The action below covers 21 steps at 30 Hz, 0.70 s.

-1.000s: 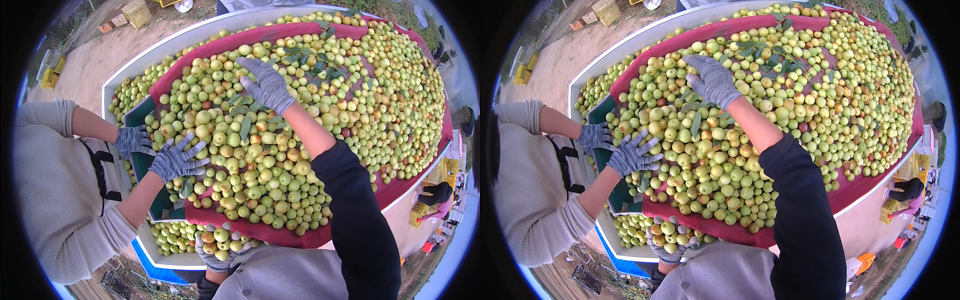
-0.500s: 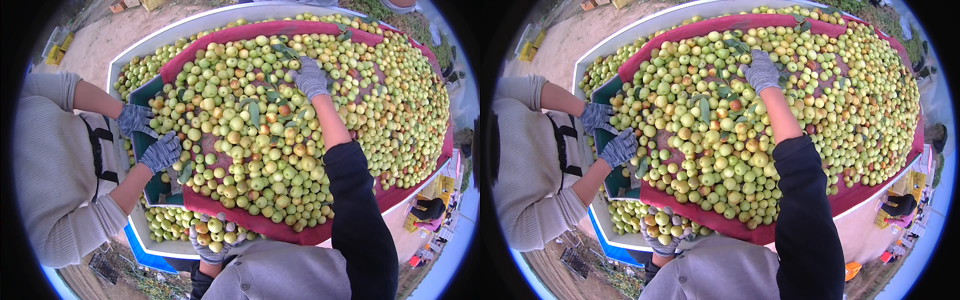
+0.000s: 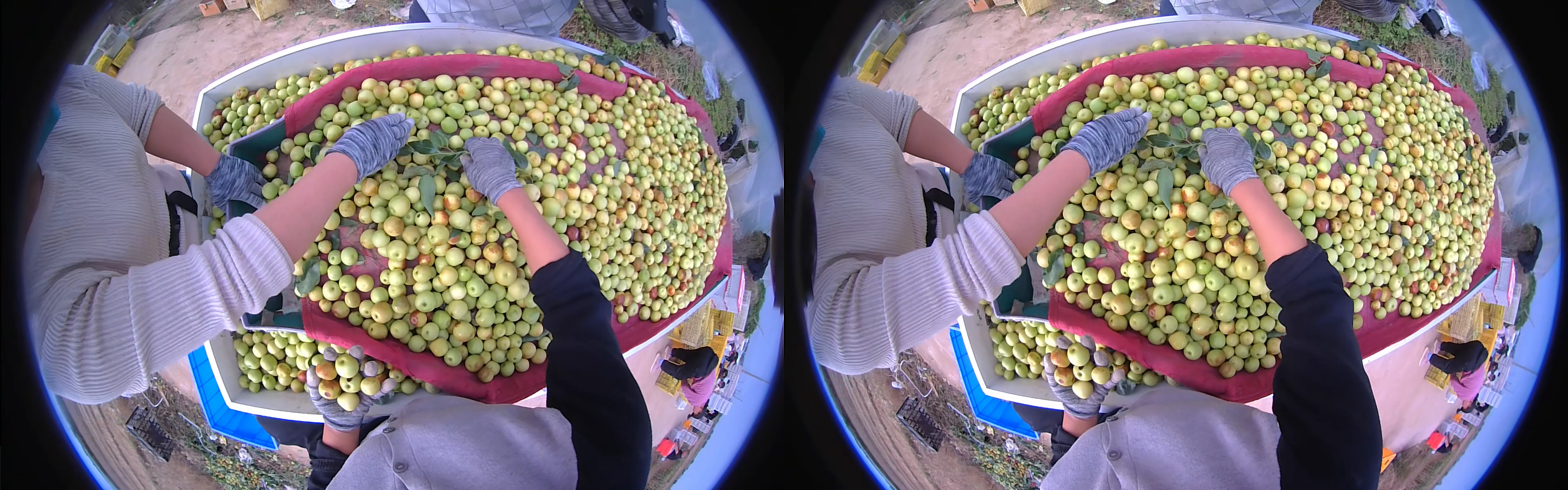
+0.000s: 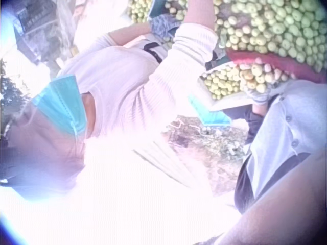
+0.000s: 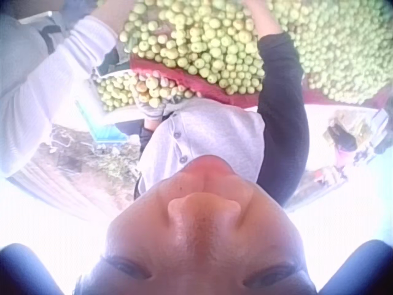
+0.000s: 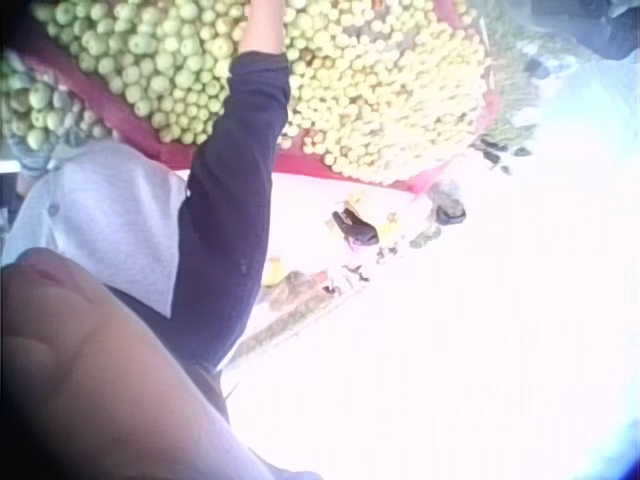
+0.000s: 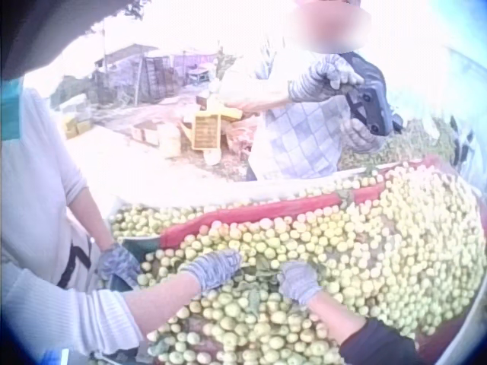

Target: The person sorts green apples on a conveyor belt, picking them up and placing them into a bin. Another worker assists by moving apples along the belt. The process is continuous and repetitive.

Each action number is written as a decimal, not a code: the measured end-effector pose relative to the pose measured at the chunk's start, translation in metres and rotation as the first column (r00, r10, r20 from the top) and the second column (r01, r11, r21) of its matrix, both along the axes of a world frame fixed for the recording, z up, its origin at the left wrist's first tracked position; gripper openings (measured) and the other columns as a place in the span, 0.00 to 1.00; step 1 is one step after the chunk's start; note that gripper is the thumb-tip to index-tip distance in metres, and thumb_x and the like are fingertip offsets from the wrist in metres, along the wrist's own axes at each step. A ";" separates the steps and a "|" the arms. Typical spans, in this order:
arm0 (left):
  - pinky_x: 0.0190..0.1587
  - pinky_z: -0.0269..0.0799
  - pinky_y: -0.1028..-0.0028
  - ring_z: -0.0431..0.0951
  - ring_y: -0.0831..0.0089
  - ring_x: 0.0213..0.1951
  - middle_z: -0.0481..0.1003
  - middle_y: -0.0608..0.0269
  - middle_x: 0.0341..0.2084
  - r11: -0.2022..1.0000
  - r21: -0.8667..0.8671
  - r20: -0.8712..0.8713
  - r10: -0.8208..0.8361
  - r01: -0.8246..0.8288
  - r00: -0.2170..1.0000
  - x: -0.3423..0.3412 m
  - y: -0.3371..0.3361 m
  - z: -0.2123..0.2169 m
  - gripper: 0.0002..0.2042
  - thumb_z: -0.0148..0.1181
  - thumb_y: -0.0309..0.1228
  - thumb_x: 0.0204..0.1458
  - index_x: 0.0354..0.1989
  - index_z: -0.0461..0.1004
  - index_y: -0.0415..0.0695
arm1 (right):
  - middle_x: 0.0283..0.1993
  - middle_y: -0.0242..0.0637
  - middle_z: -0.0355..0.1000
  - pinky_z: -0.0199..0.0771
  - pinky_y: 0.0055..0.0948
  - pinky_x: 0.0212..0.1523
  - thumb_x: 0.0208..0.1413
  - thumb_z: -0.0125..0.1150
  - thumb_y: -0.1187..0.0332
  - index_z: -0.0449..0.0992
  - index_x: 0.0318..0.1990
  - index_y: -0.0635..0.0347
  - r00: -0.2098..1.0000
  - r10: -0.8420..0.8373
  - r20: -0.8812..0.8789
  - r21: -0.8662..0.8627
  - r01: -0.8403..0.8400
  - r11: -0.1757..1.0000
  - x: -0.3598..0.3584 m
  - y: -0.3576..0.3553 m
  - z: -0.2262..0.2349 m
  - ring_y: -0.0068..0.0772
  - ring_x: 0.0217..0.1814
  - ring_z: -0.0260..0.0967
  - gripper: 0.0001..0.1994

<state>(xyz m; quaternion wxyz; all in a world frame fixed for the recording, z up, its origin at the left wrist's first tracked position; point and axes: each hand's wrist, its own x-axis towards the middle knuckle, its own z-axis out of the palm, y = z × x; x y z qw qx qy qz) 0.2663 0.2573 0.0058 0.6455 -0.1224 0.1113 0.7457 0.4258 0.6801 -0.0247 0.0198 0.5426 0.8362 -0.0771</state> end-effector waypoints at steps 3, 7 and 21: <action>0.54 0.64 0.33 0.67 0.51 0.56 0.61 0.54 0.61 0.999 -0.024 -0.011 0.035 -0.035 0.999 -0.002 -0.002 0.000 0.30 0.38 0.60 0.59 0.66 0.56 0.59 | 0.42 0.53 0.75 0.73 0.48 0.48 0.60 0.53 0.61 0.70 0.47 0.61 0.951 -0.122 -0.285 -0.004 0.126 0.992 -0.010 0.022 -0.001 0.55 0.47 0.73 0.14; 0.54 0.65 0.34 0.68 0.54 0.56 0.62 0.55 0.60 0.999 0.035 -0.064 0.030 -0.028 0.997 -0.005 -0.006 -0.002 0.30 0.39 0.59 0.60 0.66 0.56 0.57 | 0.45 0.56 0.74 0.72 0.49 0.49 0.60 0.51 0.57 0.68 0.49 0.63 0.850 -0.164 -0.501 0.023 0.203 0.979 -0.039 0.058 -0.008 0.59 0.47 0.73 0.19; 0.63 0.53 0.37 0.59 0.57 0.65 0.54 0.66 0.68 0.999 0.039 -0.062 -0.012 0.014 0.998 -0.003 0.014 -0.022 0.30 0.38 0.60 0.59 0.68 0.56 0.61 | 0.42 0.49 0.73 0.73 0.44 0.47 0.65 0.43 0.52 0.72 0.50 0.62 0.660 0.017 -0.751 0.006 -0.018 1.000 -0.025 -0.099 0.064 0.52 0.43 0.74 0.22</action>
